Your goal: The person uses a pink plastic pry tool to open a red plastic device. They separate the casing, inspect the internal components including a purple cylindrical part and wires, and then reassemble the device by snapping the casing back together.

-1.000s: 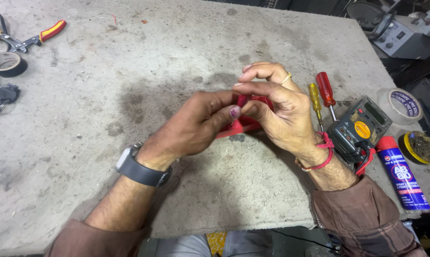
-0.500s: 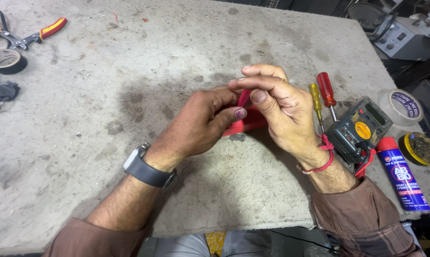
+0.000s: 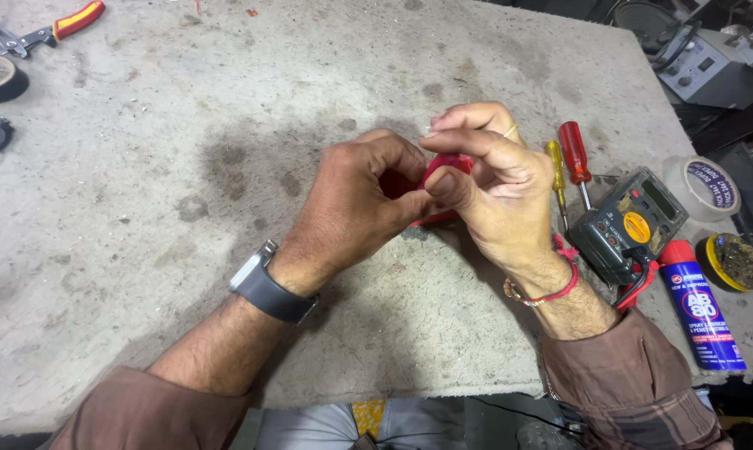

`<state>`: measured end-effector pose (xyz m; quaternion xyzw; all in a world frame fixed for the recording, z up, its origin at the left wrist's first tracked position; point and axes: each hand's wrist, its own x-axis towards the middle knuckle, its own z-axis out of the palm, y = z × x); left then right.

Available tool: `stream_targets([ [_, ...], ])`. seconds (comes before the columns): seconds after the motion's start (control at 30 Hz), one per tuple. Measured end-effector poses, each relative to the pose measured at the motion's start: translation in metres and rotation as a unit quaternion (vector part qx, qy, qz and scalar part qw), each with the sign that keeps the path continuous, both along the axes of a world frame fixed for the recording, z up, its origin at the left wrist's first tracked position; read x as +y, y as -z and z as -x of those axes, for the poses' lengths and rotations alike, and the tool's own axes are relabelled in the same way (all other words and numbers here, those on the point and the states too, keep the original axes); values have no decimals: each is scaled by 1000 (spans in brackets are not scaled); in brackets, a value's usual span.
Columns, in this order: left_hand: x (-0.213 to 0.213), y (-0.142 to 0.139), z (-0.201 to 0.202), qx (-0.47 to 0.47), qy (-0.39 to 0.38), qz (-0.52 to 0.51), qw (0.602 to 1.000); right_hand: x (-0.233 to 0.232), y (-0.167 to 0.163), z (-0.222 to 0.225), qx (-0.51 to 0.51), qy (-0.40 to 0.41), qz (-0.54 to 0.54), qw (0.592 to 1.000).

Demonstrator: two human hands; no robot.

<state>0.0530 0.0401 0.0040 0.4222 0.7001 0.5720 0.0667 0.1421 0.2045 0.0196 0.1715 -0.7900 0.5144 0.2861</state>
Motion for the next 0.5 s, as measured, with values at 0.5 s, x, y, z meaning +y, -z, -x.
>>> stream_targets([
  [0.5, -7, -7, 2, 95, 73, -86, 989, -3, -9, -1, -29, 40, -7, 999],
])
